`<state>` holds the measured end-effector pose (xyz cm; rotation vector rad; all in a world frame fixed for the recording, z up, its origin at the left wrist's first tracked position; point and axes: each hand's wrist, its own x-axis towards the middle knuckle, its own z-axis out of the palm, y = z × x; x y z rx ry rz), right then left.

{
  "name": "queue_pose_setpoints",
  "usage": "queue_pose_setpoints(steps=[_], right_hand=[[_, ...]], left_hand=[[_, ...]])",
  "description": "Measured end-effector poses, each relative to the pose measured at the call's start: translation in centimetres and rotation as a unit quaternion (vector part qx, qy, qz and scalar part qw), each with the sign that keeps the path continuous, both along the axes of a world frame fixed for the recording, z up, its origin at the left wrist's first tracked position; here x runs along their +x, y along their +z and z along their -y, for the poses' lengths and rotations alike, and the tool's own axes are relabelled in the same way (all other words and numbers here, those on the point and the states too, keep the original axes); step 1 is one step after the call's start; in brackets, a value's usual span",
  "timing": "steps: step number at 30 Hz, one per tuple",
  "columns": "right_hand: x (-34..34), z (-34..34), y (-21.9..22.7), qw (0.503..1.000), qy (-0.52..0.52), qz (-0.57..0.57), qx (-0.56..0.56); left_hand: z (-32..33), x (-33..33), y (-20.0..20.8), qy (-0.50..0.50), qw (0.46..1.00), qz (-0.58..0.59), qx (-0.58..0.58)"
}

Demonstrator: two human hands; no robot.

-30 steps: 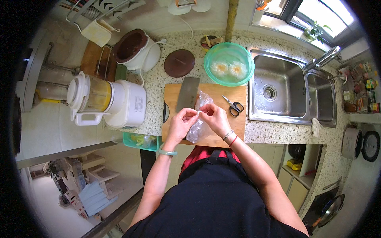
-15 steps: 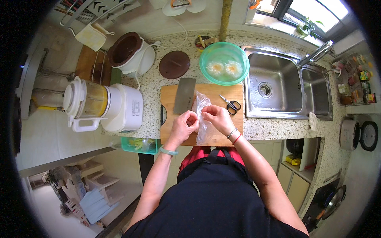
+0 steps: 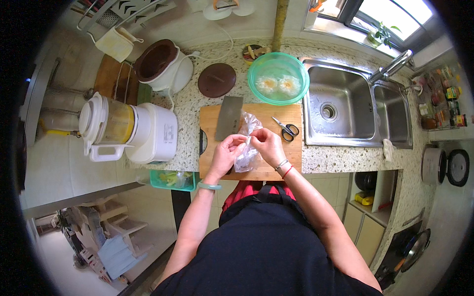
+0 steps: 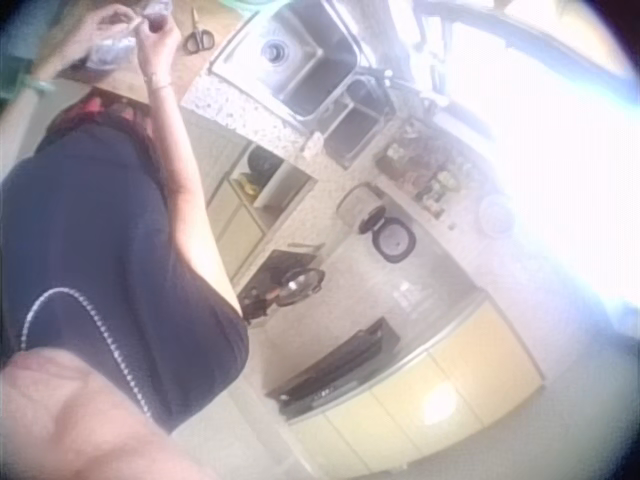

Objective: The person uses kitchen shears to trim red dates on a wooden cutting board, then retrieves a plastic bag of meat from the refrigerator, places a piece into a pot, reseals the bag, and returns it to the fridge. Finally, they wash translucent noodles in a bowl of water.

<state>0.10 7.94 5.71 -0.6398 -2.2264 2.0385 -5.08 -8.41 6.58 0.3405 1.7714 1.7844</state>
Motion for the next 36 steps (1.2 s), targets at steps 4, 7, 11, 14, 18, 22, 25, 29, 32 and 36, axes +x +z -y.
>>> queue_pose_setpoints(steps=[4,7,11,14,18,22,25,29,32,36], right_hand=[[0.2,0.6,-0.5,0.996,-0.028,0.003,-0.086],[0.2,1.1,-1.0,0.994,-0.043,-0.003,-0.098],[0.3,2.0,-1.2,0.995,-0.066,0.003,-0.077],[0.3,2.1,-1.7,0.996,-0.068,0.009,-0.049],[0.6,0.6,-0.7,0.991,0.016,-0.055,0.119],[-0.2,-0.4,2.6,0.908,0.127,-0.248,0.313],[-0.4,-1.3,2.9,0.905,0.219,-0.192,0.310],[-0.9,-2.1,2.5,0.910,0.262,-0.161,0.277],[-1.3,-2.3,2.4,0.913,0.277,-0.159,0.253],[-1.6,-2.4,1.3,0.932,0.272,-0.137,0.197]], left_hand=[[0.8,0.0,-0.7,-0.003,0.990,0.106,0.089],[0.5,0.4,-0.7,0.016,0.993,0.088,0.076],[-0.6,1.4,-1.1,0.052,0.997,-0.051,-0.033],[-1.1,1.7,-1.2,0.068,0.956,-0.257,-0.125],[-1.1,1.7,-0.2,0.042,0.903,-0.396,-0.163],[-0.6,1.2,0.3,0.002,0.875,-0.450,-0.178],[-0.1,0.9,0.4,-0.017,0.856,-0.485,-0.179],[0.2,0.4,0.9,-0.021,0.846,-0.508,-0.159],[0.2,0.0,1.2,-0.015,0.863,-0.481,-0.153],[-0.5,0.0,1.1,0.005,0.896,-0.418,-0.150]])
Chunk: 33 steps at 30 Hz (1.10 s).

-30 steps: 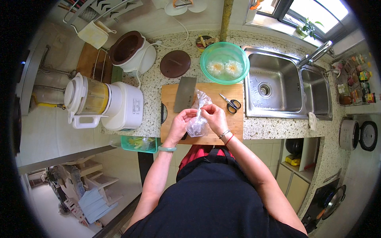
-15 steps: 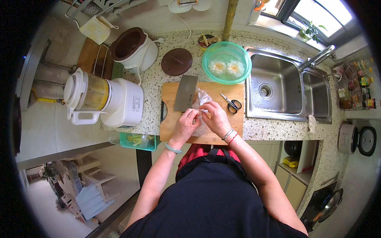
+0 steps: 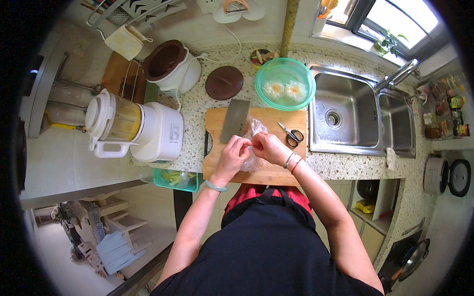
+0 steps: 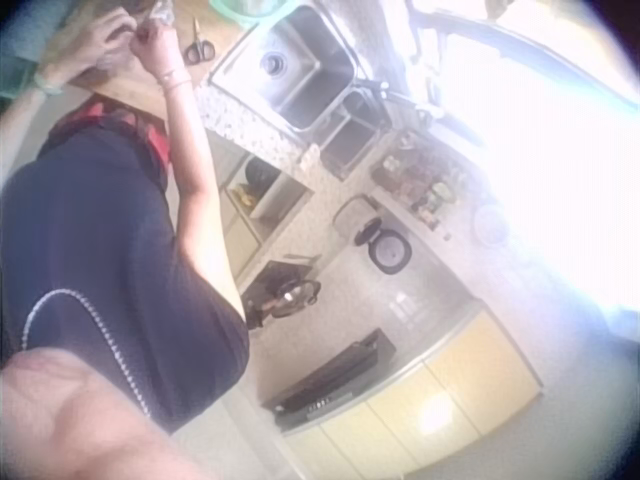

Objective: The person uses kitchen shears to trim red dates on a wooden cutting board, then retrieves a plastic bag of meat from the refrigerator, places a piece into a pot, reseals the bag, and returns it to the fridge. Finally, they wash translucent noodles in a bowl of water.

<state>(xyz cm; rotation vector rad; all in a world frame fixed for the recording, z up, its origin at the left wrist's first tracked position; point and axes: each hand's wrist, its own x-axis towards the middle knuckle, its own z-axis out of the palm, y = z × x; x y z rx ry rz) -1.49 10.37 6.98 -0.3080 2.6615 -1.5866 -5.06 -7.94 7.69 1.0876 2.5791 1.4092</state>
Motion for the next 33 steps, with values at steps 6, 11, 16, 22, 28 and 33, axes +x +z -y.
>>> queue_pose_setpoints(steps=[6,11,16,22,28,33], right_hand=[[0.6,0.5,-0.8,0.996,-0.048,0.069,-0.030],[0.4,0.3,0.2,0.992,-0.063,0.105,-0.037],[0.2,0.3,-0.1,0.993,-0.048,0.104,-0.029],[-0.3,-0.5,-0.2,0.993,-0.021,0.114,-0.029],[-0.4,-0.7,0.7,1.000,0.019,0.011,0.001],[-1.1,-0.6,1.5,0.997,0.064,0.007,0.047]], left_hand=[[1.3,-1.2,-1.3,-0.017,0.854,0.498,0.149],[1.7,-1.9,-0.5,-0.059,0.840,0.531,0.100],[1.6,-1.4,-2.5,-0.074,0.868,0.484,0.086],[0.2,0.2,-2.3,-0.010,0.989,0.145,0.009],[1.0,-0.1,-0.5,-0.061,0.998,0.001,-0.013],[1.5,-0.6,-0.4,-0.075,0.997,-0.028,-0.010]])
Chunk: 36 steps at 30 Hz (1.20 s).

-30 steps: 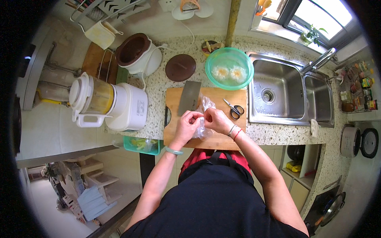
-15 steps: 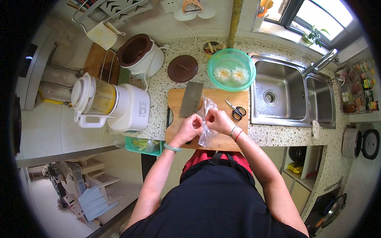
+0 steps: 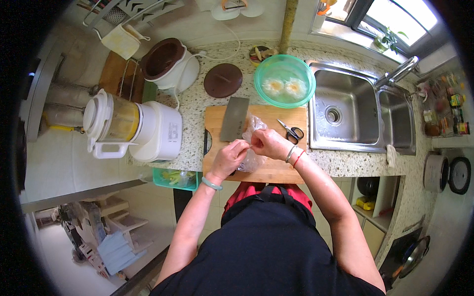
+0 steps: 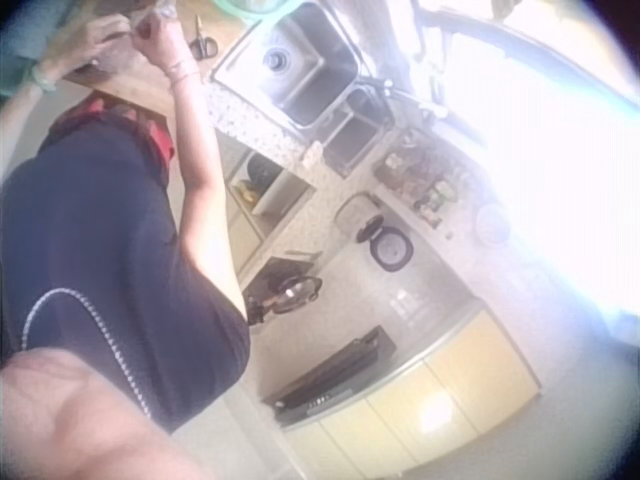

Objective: The person uses kitchen shears to trim red dates on a wooden cutting board, then retrieves a plastic bag of meat from the refrigerator, places a piece into a pot, reseals the bag, and returns it to the fridge. Finally, they wash translucent noodles in a bowl of water.

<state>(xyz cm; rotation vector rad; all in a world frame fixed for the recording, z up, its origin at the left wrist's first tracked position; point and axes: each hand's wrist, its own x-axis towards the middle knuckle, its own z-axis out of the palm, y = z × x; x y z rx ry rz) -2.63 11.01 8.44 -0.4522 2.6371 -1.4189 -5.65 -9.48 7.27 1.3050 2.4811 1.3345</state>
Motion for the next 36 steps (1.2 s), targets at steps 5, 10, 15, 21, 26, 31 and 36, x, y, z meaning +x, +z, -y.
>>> queue_pose_setpoints(steps=[5,10,15,21,26,31,36], right_hand=[[0.3,1.2,-1.4,0.999,-0.041,-0.024,0.007],[0.5,2.3,-1.9,0.988,-0.143,0.019,-0.057],[0.9,2.7,-2.8,0.962,-0.259,0.040,-0.071],[1.5,3.3,-2.7,0.961,-0.254,0.043,-0.098],[1.8,3.6,-2.7,0.955,-0.279,0.049,-0.083],[2.4,2.9,-2.3,0.952,-0.265,0.053,-0.141],[1.4,1.2,-0.3,0.994,-0.092,-0.054,-0.023]], left_hand=[[-0.5,-0.2,0.8,0.050,0.961,0.272,-0.015],[0.4,-1.6,-1.5,0.011,0.874,0.468,0.130],[0.5,-1.4,-2.3,-0.010,0.830,0.535,0.156],[-0.1,-0.1,-3.3,0.054,0.856,0.483,0.178],[-2.0,1.1,-2.4,0.136,0.931,0.316,0.122],[-1.5,0.9,-0.3,0.107,0.989,0.097,0.039],[-0.7,0.6,0.7,0.058,0.998,0.037,0.011]])
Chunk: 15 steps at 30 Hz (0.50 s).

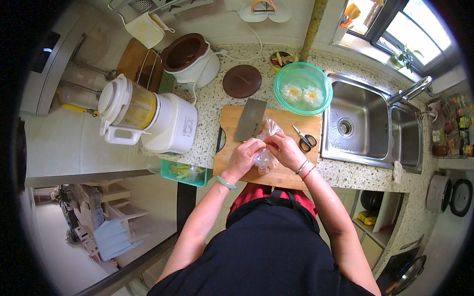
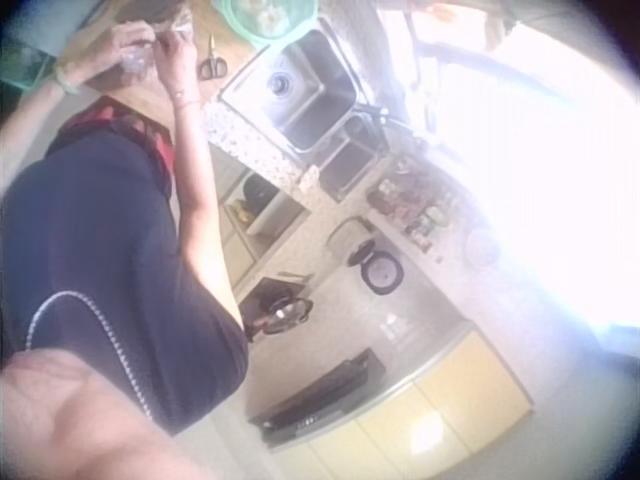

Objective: The person uses kitchen shears to trim red dates on a wooden cutting board, then retrieves a plastic bag of meat from the refrigerator, places a piece into a pot, reseals the bag, and returns it to the fridge. Finally, they wash translucent noodles in a bowl of water.

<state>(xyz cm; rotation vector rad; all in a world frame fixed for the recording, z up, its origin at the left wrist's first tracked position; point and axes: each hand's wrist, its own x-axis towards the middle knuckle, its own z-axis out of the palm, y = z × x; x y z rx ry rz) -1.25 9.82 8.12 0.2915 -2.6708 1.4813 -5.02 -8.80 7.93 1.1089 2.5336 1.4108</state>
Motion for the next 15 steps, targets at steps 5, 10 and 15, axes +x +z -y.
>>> queue_pose_setpoints(steps=[5,10,15], right_hand=[[-0.6,-0.4,0.5,0.998,0.024,0.048,0.020],[-0.3,0.6,-1.1,0.997,-0.040,0.057,0.022],[0.2,2.8,-2.5,0.980,-0.197,0.023,0.006]], left_hand=[[-0.2,0.2,-0.5,0.030,0.999,0.013,0.004],[-0.4,-0.1,-0.2,0.018,0.999,0.047,0.012],[-0.1,-0.4,-0.1,0.027,0.986,0.164,0.019]])
